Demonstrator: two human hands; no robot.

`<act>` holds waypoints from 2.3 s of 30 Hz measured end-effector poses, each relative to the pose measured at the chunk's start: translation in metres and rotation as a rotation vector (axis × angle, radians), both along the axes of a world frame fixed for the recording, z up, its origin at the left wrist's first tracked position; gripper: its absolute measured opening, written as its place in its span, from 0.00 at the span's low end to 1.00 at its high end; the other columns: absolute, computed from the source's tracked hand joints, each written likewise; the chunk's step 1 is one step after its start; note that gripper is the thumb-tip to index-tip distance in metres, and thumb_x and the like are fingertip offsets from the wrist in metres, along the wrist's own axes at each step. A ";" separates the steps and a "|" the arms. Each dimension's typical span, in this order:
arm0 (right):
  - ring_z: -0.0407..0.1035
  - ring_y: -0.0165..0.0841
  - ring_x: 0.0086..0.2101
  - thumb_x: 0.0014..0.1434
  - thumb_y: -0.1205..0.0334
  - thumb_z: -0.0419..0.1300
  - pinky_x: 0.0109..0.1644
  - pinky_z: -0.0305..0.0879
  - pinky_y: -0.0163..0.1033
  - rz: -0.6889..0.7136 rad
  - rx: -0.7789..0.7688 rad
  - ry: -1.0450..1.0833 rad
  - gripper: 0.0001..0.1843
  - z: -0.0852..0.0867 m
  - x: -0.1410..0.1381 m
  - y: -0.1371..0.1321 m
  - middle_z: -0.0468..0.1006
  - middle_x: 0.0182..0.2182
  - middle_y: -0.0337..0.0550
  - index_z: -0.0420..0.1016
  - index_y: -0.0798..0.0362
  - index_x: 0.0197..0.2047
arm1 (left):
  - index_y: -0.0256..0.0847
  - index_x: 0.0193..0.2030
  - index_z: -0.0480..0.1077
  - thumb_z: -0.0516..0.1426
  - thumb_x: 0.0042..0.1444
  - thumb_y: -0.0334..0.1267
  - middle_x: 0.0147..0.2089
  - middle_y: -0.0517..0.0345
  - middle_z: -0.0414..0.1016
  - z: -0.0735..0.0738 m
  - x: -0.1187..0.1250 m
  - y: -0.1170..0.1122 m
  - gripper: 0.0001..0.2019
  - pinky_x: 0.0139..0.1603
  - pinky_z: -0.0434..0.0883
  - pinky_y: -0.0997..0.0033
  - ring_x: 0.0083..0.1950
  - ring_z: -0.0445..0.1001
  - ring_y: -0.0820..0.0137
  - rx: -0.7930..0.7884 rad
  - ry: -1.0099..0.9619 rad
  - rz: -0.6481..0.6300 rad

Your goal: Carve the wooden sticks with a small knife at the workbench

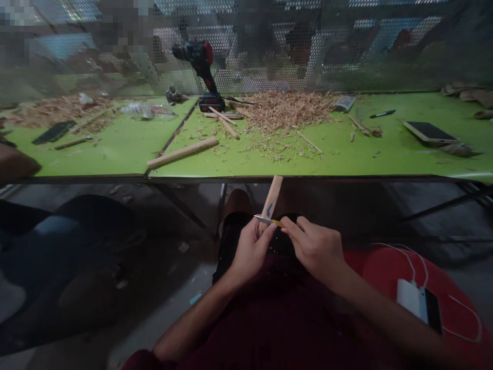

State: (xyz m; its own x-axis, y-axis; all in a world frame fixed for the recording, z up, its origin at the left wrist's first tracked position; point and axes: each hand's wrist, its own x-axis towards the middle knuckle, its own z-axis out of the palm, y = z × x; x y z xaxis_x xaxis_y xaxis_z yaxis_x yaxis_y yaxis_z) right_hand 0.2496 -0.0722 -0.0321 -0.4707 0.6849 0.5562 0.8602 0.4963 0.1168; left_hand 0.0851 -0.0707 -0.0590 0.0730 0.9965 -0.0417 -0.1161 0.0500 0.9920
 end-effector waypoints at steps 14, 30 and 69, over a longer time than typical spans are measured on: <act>0.63 0.26 0.23 0.73 0.58 0.50 0.27 0.45 0.39 0.057 -0.082 -0.043 0.16 0.005 0.009 0.008 0.76 0.27 0.38 0.78 0.50 0.51 | 0.39 0.34 0.65 0.59 0.61 0.50 0.25 0.69 0.55 -0.002 -0.005 0.003 0.16 0.25 0.54 0.78 0.24 0.50 0.79 -0.006 0.018 -0.051; 0.63 0.26 0.22 0.72 0.59 0.52 0.26 0.46 0.38 -0.057 -0.010 0.008 0.15 -0.010 -0.004 -0.001 0.75 0.26 0.38 0.80 0.51 0.49 | 0.37 0.30 0.68 0.61 0.58 0.49 0.24 0.67 0.58 -0.002 0.002 0.004 0.16 0.27 0.56 0.77 0.25 0.52 0.78 -0.002 0.046 0.067; 0.62 0.26 0.21 0.73 0.56 0.49 0.26 0.42 0.38 -0.037 -0.117 -0.081 0.18 -0.010 -0.002 0.021 0.77 0.27 0.39 0.80 0.47 0.50 | 0.38 0.32 0.64 0.60 0.58 0.55 0.21 0.71 0.54 -0.024 -0.002 0.020 0.20 0.21 0.49 0.78 0.21 0.49 0.81 -0.033 -0.049 -0.002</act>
